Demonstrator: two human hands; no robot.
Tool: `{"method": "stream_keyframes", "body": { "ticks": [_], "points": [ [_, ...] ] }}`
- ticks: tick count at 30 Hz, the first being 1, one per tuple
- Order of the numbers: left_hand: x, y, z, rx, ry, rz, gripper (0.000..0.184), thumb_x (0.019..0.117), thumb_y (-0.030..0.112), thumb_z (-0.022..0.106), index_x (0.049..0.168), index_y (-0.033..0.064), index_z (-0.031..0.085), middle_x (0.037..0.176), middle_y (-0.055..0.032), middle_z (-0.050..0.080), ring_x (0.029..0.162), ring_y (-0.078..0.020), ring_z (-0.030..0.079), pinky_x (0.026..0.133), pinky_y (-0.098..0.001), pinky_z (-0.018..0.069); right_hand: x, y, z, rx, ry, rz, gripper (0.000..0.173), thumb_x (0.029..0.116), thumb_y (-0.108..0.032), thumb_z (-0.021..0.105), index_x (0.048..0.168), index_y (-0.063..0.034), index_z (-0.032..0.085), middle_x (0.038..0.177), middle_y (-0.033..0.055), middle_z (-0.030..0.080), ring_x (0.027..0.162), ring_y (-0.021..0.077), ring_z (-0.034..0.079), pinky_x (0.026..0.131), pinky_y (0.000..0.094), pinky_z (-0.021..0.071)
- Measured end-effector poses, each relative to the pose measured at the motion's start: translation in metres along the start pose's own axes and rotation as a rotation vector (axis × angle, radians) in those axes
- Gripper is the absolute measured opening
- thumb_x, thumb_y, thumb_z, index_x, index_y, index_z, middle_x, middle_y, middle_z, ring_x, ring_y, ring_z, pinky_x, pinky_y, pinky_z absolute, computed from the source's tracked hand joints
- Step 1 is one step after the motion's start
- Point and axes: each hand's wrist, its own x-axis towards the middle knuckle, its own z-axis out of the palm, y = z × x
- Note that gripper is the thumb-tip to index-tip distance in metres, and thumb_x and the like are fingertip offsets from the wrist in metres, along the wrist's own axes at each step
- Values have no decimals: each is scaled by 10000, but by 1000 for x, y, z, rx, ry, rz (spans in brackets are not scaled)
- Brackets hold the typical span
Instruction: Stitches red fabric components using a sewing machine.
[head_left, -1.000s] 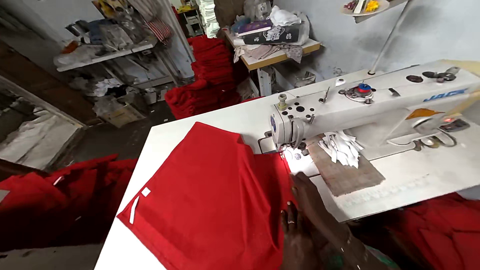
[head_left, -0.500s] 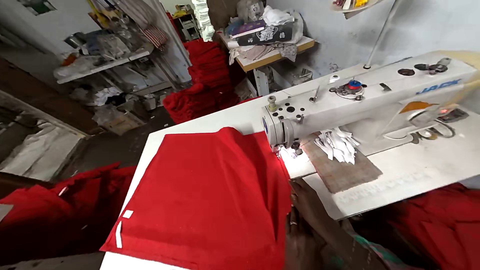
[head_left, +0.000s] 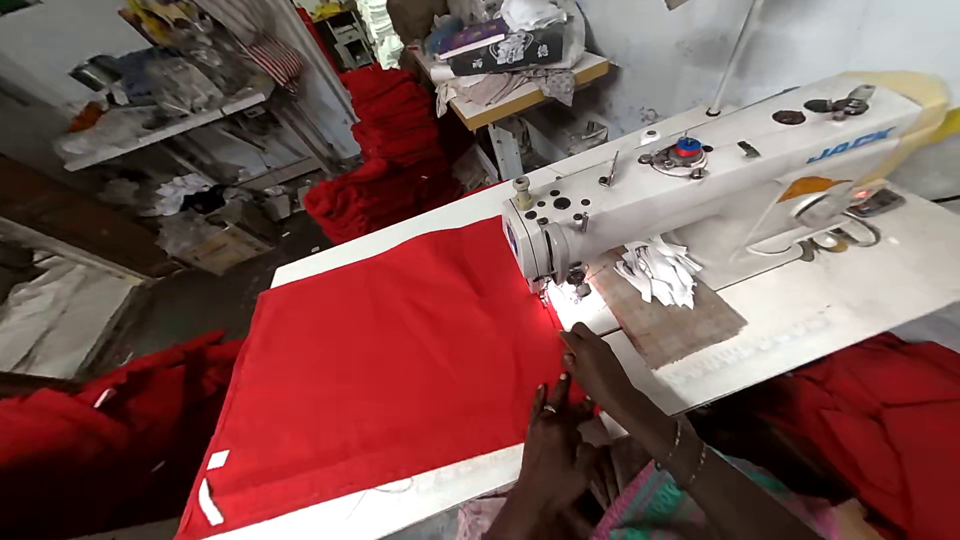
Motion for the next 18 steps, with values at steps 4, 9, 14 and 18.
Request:
{"method": "stream_keyframes", "body": {
  "ticks": [4, 9, 14, 18],
  "points": [
    [24, -11, -19, -10, -96, -41, 392, 874, 48, 470, 1134, -79, 735, 1355, -201, 654, 1457, -423, 414, 1240, -606, 100, 23, 10, 6, 22, 103, -95, 204, 979, 5, 598, 1113, 126, 694, 1049, 281, 666, 948, 404, 693, 875, 485, 565],
    [44, -23, -34, -16, -141, -68, 406, 914, 43, 460, 1214, -63, 713, 1397, -208, 623, 1487, -428, 361, 1244, -606, 39, 6, 19, -13, 259, 35, 26, 200, 1026, -14, 557, 1098, 98, 707, 981, 225, 698, 813, 286, 693, 799, 410, 581],
    [44, -31, -36, -34, -195, -3, 348, 908, 54, 469, 1050, -110, 741, 1342, -220, 658, 1497, -447, 330, 1222, -649, -8, -16, 11, -13, 417, 22, 194, 201, 961, -71, 703, 1083, 88, 691, 864, 160, 705, 682, 172, 675, 693, 305, 578],
    [40, -31, -45, -136, -237, 0, 311, 908, 43, 478, 944, -111, 745, 1333, -238, 656, 1513, -443, 293, 1217, -627, -71, -14, 4, -8, 334, 77, 233, 180, 953, -71, 709, 1045, 82, 690, 862, 172, 700, 711, 220, 684, 719, 357, 582]
  ]
}}
